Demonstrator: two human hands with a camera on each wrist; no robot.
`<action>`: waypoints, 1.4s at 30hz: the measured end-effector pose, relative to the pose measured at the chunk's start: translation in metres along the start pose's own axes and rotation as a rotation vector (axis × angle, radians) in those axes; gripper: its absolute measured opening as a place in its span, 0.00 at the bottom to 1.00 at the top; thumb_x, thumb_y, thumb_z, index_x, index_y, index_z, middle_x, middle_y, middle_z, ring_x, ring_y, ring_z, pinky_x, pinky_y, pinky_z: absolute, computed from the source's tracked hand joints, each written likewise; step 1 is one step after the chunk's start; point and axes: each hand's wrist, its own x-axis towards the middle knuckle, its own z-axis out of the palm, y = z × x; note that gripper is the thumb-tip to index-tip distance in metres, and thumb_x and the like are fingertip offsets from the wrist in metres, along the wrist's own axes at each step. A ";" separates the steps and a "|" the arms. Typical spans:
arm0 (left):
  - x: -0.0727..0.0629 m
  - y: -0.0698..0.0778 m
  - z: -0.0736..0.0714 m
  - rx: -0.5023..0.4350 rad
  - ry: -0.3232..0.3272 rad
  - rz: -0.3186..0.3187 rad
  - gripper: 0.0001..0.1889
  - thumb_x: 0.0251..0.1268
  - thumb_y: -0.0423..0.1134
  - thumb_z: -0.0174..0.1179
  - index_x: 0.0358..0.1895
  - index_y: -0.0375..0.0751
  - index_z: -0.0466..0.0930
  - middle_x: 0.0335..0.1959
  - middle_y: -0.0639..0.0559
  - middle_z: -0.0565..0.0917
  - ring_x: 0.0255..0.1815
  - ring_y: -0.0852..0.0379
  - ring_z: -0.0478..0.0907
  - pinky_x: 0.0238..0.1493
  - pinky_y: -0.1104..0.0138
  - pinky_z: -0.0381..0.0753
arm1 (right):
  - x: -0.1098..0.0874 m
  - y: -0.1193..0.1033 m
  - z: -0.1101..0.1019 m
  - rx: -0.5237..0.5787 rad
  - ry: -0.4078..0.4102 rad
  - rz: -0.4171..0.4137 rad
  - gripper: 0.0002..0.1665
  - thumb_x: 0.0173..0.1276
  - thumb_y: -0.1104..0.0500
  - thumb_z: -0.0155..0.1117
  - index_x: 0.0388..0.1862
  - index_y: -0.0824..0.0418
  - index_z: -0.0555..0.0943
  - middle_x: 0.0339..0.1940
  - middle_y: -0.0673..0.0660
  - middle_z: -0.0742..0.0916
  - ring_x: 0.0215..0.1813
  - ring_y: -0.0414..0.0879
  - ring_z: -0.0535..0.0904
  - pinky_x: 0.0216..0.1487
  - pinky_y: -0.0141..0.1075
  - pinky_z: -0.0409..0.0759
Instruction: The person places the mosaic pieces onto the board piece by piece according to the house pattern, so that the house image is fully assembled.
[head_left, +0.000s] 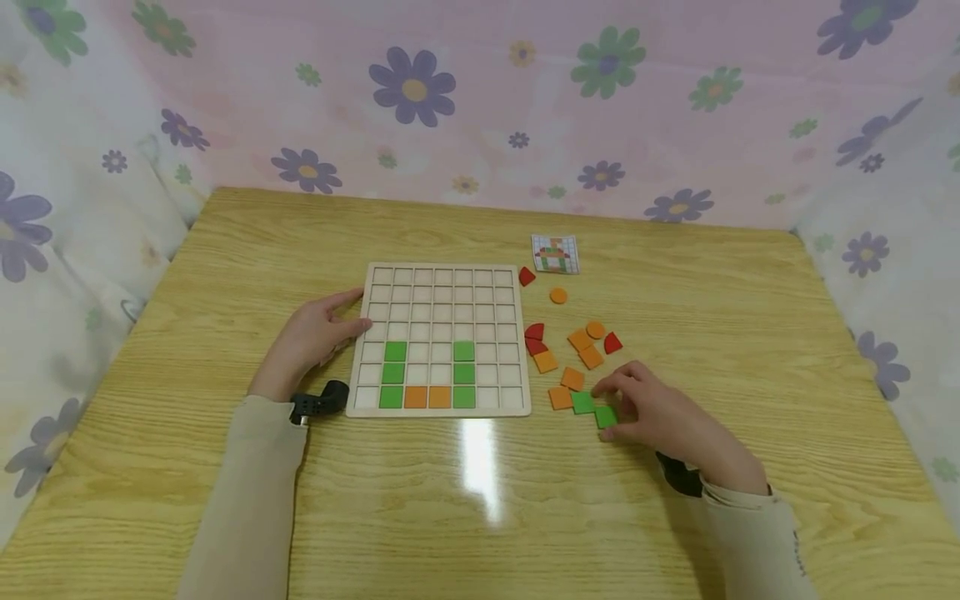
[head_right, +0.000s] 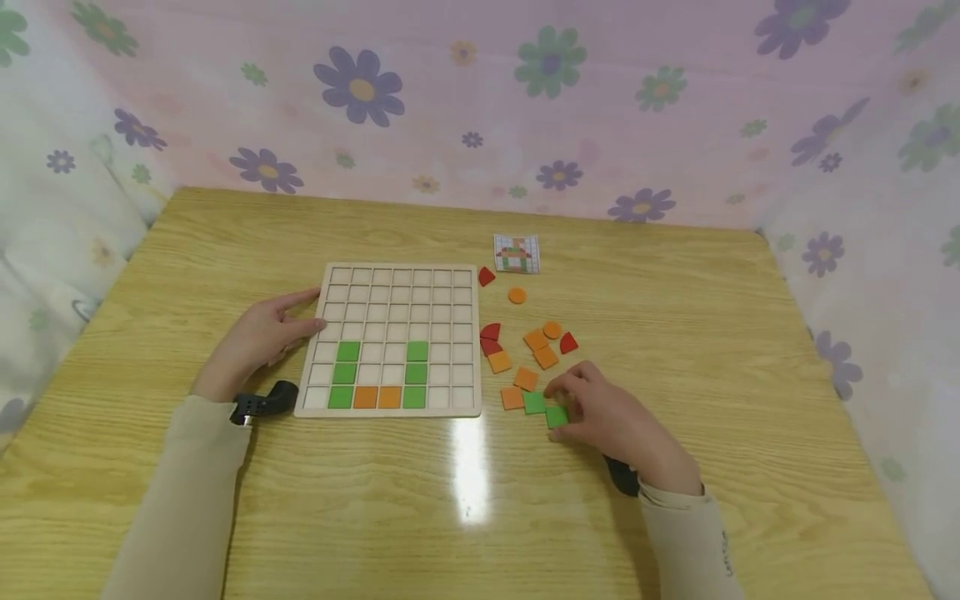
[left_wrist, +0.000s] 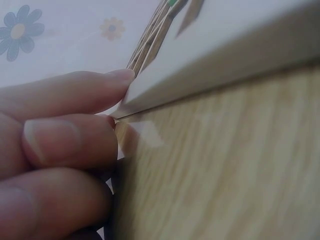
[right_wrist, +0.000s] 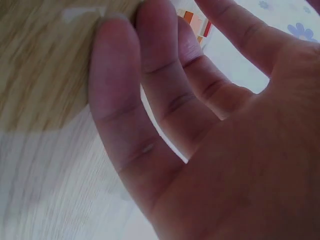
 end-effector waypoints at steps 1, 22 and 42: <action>0.000 0.000 0.000 -0.002 0.000 -0.001 0.36 0.52 0.61 0.57 0.67 0.63 0.57 0.12 0.54 0.68 0.06 0.59 0.59 0.09 0.64 0.64 | -0.001 -0.001 0.000 0.000 0.003 -0.006 0.24 0.50 0.48 0.69 0.46 0.51 0.75 0.41 0.50 0.69 0.36 0.43 0.65 0.32 0.33 0.68; -0.004 0.000 -0.001 -0.047 -0.001 0.005 0.36 0.53 0.59 0.58 0.66 0.63 0.57 0.13 0.54 0.69 0.07 0.60 0.58 0.09 0.65 0.63 | 0.000 0.003 0.000 0.111 0.028 0.050 0.14 0.55 0.58 0.67 0.38 0.52 0.73 0.33 0.47 0.76 0.32 0.42 0.70 0.31 0.33 0.71; -0.002 0.000 0.000 -0.020 -0.002 0.018 0.36 0.53 0.60 0.58 0.66 0.62 0.58 0.11 0.55 0.68 0.06 0.60 0.58 0.09 0.66 0.63 | 0.010 0.009 -0.003 0.105 0.087 0.010 0.13 0.61 0.46 0.59 0.45 0.44 0.76 0.37 0.45 0.79 0.37 0.41 0.73 0.38 0.38 0.72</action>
